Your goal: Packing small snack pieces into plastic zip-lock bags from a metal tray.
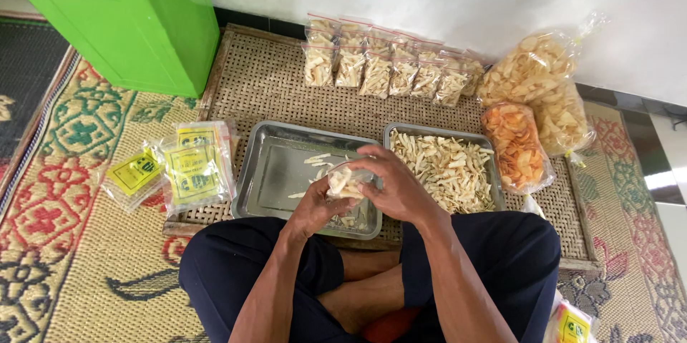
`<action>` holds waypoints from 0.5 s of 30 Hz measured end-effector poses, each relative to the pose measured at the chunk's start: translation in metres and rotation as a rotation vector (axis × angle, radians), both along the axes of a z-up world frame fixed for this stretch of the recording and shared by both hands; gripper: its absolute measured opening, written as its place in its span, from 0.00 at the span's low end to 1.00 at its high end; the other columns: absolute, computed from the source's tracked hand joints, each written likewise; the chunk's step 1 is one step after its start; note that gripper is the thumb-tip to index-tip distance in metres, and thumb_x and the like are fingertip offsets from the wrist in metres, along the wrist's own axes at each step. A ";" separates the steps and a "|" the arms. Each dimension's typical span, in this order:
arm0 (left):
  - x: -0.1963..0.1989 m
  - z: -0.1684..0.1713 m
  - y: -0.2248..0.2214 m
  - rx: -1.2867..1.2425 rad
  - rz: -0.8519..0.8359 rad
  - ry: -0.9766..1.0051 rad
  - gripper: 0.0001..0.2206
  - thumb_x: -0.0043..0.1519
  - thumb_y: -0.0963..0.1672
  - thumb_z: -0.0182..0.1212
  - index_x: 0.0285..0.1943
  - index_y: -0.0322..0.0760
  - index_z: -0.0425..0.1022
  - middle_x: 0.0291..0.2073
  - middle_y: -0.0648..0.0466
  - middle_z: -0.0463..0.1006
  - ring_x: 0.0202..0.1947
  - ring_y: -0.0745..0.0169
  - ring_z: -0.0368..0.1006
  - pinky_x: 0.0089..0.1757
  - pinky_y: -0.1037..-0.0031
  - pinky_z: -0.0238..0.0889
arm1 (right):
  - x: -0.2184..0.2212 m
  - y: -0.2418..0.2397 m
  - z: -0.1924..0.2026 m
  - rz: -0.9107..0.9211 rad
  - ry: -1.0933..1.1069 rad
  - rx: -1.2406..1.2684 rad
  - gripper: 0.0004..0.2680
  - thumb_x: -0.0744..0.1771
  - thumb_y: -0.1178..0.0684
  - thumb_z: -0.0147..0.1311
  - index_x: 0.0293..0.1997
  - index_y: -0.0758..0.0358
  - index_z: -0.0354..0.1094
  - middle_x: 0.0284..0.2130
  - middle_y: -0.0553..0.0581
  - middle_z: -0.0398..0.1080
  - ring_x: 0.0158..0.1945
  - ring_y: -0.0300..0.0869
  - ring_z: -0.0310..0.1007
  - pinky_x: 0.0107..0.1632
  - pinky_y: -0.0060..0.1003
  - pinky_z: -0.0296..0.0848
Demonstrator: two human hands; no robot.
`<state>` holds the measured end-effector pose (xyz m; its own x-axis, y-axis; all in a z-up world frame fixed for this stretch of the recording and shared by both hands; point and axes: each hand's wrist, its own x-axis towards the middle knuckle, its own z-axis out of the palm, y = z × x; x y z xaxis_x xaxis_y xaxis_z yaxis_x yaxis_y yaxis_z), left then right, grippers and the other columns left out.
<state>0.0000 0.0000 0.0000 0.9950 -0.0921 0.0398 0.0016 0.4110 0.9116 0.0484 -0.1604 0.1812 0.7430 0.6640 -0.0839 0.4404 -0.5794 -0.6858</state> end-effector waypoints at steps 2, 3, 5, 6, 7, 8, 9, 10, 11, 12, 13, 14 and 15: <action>-0.001 0.009 0.003 0.028 -0.001 -0.005 0.27 0.55 0.41 0.75 0.65 0.34 0.73 0.34 0.43 0.83 0.25 0.61 0.78 0.29 0.70 0.78 | 0.003 -0.007 -0.005 -0.016 0.007 -0.035 0.11 0.66 0.59 0.57 0.53 0.62 0.73 0.61 0.71 0.65 0.66 0.69 0.63 0.64 0.66 0.66; -0.007 0.011 0.003 0.050 0.004 -0.004 0.28 0.55 0.41 0.74 0.67 0.34 0.72 0.36 0.41 0.83 0.26 0.59 0.79 0.30 0.68 0.78 | 0.001 -0.011 -0.010 -0.025 0.021 -0.078 0.09 0.67 0.58 0.58 0.51 0.62 0.73 0.61 0.70 0.65 0.67 0.67 0.62 0.65 0.66 0.65; -0.006 0.007 0.002 0.070 0.000 -0.016 0.29 0.57 0.41 0.73 0.70 0.34 0.68 0.40 0.39 0.82 0.27 0.58 0.79 0.31 0.66 0.78 | -0.004 -0.012 -0.003 0.005 0.031 0.006 0.11 0.68 0.57 0.56 0.56 0.67 0.69 0.62 0.76 0.61 0.68 0.75 0.56 0.62 0.73 0.64; -0.004 0.006 0.003 0.093 -0.005 -0.038 0.30 0.60 0.41 0.71 0.72 0.34 0.65 0.45 0.38 0.81 0.29 0.57 0.78 0.33 0.63 0.77 | -0.005 -0.011 0.002 0.034 0.031 0.091 0.13 0.70 0.56 0.55 0.60 0.71 0.65 0.63 0.81 0.58 0.68 0.83 0.49 0.59 0.80 0.62; -0.002 0.009 0.004 0.098 -0.008 -0.046 0.30 0.60 0.41 0.71 0.72 0.34 0.65 0.45 0.38 0.81 0.29 0.57 0.78 0.33 0.63 0.77 | -0.001 -0.011 0.000 0.031 0.023 0.096 0.13 0.70 0.56 0.55 0.60 0.71 0.65 0.63 0.81 0.58 0.68 0.83 0.49 0.59 0.80 0.62; 0.000 0.012 0.004 0.084 -0.021 -0.037 0.30 0.58 0.40 0.72 0.71 0.35 0.67 0.43 0.39 0.82 0.28 0.58 0.78 0.32 0.65 0.77 | 0.002 -0.010 -0.002 0.034 0.064 0.024 0.11 0.69 0.55 0.57 0.56 0.67 0.69 0.62 0.78 0.62 0.67 0.76 0.56 0.62 0.74 0.62; 0.000 0.014 0.003 0.067 -0.038 -0.023 0.29 0.57 0.39 0.72 0.69 0.35 0.70 0.42 0.41 0.83 0.28 0.60 0.78 0.32 0.67 0.77 | 0.004 -0.011 -0.004 0.033 0.111 -0.051 0.09 0.67 0.54 0.60 0.52 0.64 0.73 0.60 0.74 0.65 0.65 0.69 0.64 0.66 0.67 0.63; 0.001 0.015 0.001 0.069 -0.045 -0.026 0.29 0.57 0.39 0.72 0.69 0.35 0.70 0.42 0.41 0.83 0.28 0.60 0.78 0.32 0.67 0.77 | 0.006 -0.014 -0.005 0.026 0.109 -0.048 0.09 0.67 0.54 0.60 0.52 0.64 0.73 0.60 0.74 0.65 0.65 0.69 0.64 0.66 0.67 0.63; 0.001 0.015 0.000 0.054 -0.040 0.000 0.29 0.55 0.38 0.73 0.68 0.35 0.71 0.40 0.43 0.84 0.29 0.62 0.78 0.32 0.70 0.76 | 0.008 -0.015 -0.006 0.033 0.101 -0.058 0.09 0.68 0.54 0.59 0.50 0.64 0.73 0.59 0.73 0.66 0.65 0.68 0.65 0.65 0.67 0.64; 0.000 0.015 -0.001 0.039 -0.034 0.027 0.28 0.54 0.38 0.74 0.66 0.35 0.72 0.39 0.45 0.84 0.30 0.63 0.79 0.32 0.73 0.76 | 0.009 -0.016 -0.008 0.039 0.093 -0.067 0.08 0.68 0.53 0.59 0.48 0.65 0.73 0.58 0.72 0.67 0.64 0.68 0.66 0.64 0.66 0.66; -0.001 0.020 -0.001 0.041 -0.034 0.030 0.28 0.54 0.38 0.74 0.66 0.35 0.72 0.39 0.45 0.84 0.30 0.63 0.79 0.32 0.73 0.76 | 0.010 -0.018 -0.012 0.039 0.096 -0.065 0.08 0.68 0.53 0.59 0.48 0.65 0.73 0.58 0.72 0.67 0.64 0.68 0.66 0.64 0.66 0.66; -0.003 0.025 -0.001 0.030 -0.026 0.032 0.29 0.53 0.38 0.75 0.66 0.35 0.73 0.41 0.47 0.84 0.34 0.64 0.78 0.36 0.70 0.75 | 0.010 -0.020 -0.016 0.041 0.072 -0.041 0.07 0.68 0.54 0.58 0.47 0.65 0.71 0.58 0.72 0.67 0.63 0.71 0.65 0.62 0.69 0.66; -0.003 0.029 -0.002 0.019 -0.020 0.032 0.29 0.52 0.38 0.76 0.65 0.36 0.73 0.43 0.48 0.83 0.37 0.65 0.76 0.39 0.68 0.75 | 0.010 -0.022 -0.020 0.039 0.046 -0.017 0.06 0.68 0.55 0.58 0.46 0.65 0.69 0.58 0.72 0.67 0.63 0.73 0.64 0.59 0.72 0.67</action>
